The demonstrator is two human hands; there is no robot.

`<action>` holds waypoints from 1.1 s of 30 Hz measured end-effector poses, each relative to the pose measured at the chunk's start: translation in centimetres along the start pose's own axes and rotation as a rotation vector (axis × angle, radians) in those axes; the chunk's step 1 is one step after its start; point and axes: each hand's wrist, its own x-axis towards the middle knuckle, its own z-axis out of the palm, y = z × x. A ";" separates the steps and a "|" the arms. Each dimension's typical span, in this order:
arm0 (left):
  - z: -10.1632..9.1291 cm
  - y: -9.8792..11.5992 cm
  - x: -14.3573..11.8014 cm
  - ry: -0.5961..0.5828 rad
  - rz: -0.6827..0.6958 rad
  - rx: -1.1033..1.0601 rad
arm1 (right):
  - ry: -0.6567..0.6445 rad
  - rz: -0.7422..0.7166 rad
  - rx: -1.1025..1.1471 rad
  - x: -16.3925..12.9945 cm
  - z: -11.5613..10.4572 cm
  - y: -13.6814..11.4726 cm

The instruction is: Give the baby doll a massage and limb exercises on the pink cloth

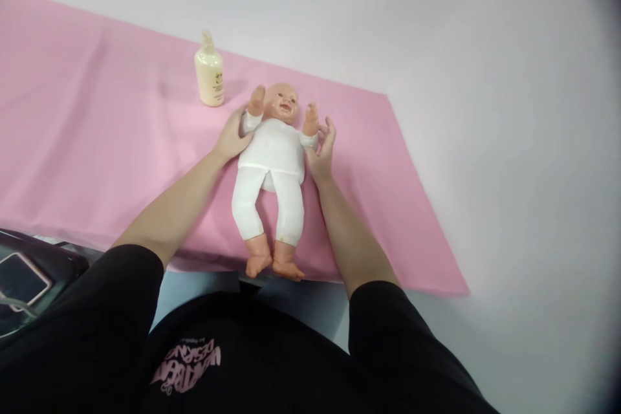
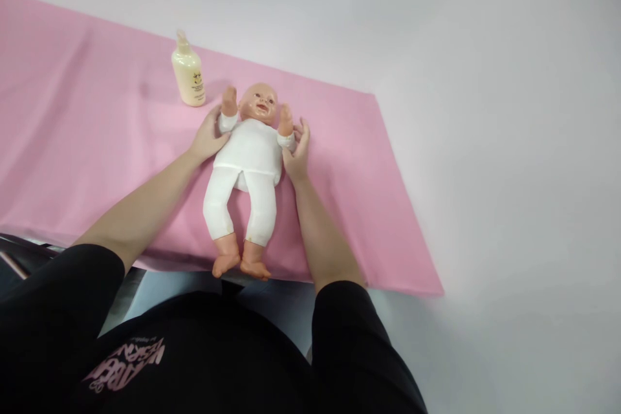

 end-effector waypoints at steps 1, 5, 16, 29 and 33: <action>0.0 0.1 -0.1 -0.016 0.018 0.004 | -0.011 -0.023 0.015 -0.1 0.1 0.1; -0.1 0.8 -0.6 -0.073 0.078 0.045 | -0.100 -0.134 0.010 -0.5 0.1 0.7; -0.2 1.3 -0.3 -0.104 0.078 0.104 | -0.127 -0.188 -0.067 -0.4 0.0 -0.7; 0.0 1.0 -0.5 -0.042 0.010 0.074 | -0.105 -0.120 -0.032 -0.5 0.3 -0.6; 0.4 0.1 0.0 0.030 0.045 -0.058 | -0.050 -0.124 0.092 -0.1 0.6 -0.7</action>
